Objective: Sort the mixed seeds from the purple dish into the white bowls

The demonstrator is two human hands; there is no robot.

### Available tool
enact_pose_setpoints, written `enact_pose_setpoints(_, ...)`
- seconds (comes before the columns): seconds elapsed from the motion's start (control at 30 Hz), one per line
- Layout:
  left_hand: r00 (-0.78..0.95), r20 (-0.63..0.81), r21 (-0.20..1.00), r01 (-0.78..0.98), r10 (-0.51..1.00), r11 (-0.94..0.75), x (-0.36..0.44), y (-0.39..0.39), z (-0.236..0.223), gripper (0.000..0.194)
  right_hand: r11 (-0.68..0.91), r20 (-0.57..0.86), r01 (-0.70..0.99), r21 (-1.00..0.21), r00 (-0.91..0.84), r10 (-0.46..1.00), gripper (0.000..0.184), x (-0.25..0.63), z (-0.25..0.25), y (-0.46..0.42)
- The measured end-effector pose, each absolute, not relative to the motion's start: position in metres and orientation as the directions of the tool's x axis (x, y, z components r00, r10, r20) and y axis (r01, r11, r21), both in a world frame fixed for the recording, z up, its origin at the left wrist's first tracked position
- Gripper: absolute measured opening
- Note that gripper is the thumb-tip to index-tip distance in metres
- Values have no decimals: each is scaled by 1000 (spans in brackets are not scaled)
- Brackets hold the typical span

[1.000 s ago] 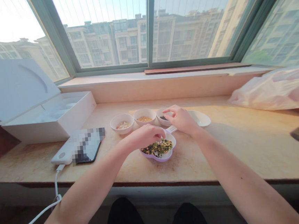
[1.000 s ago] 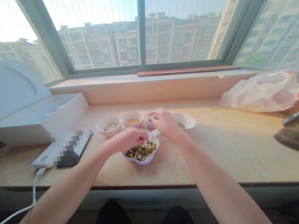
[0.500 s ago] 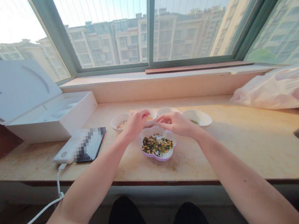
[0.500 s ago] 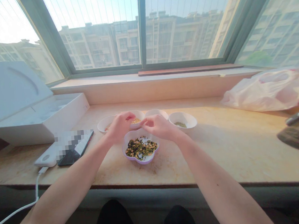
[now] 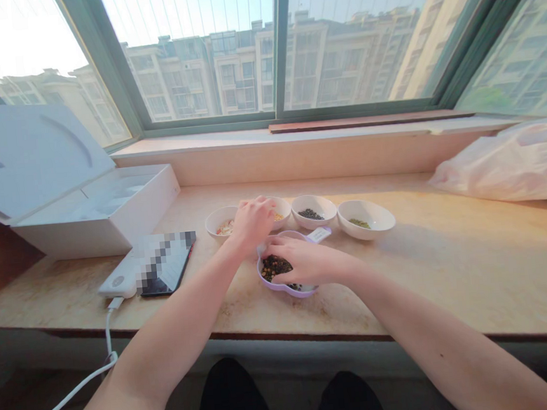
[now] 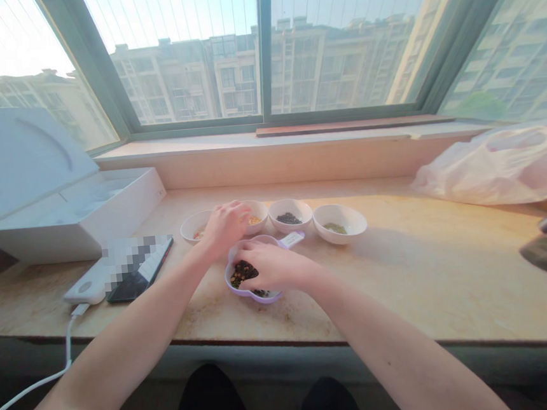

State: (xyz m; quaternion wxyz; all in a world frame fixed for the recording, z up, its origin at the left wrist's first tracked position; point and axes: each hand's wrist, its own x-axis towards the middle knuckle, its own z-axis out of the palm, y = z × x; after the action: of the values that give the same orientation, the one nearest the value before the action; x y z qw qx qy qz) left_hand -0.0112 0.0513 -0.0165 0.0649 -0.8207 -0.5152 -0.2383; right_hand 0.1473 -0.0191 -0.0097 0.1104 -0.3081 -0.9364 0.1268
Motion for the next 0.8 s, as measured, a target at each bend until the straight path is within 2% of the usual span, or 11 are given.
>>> enact_pose_setpoints(0.27,352,492,204,843,796,-498,-9,48,-20,26,775,142,573,-266,-772,620,13,141,-20,-7)
enact_pose_setpoints(0.4,361,497,225,824,789,-519,-8,46,-19,25,782,143,559,-274,-781,608,14,142,-24,-3)
enact_pose_setpoints(0.8,376,482,255,805,792,-537,-9,39,-11,24,691,193,507,-516,-717,670,16,150,-19,-4)
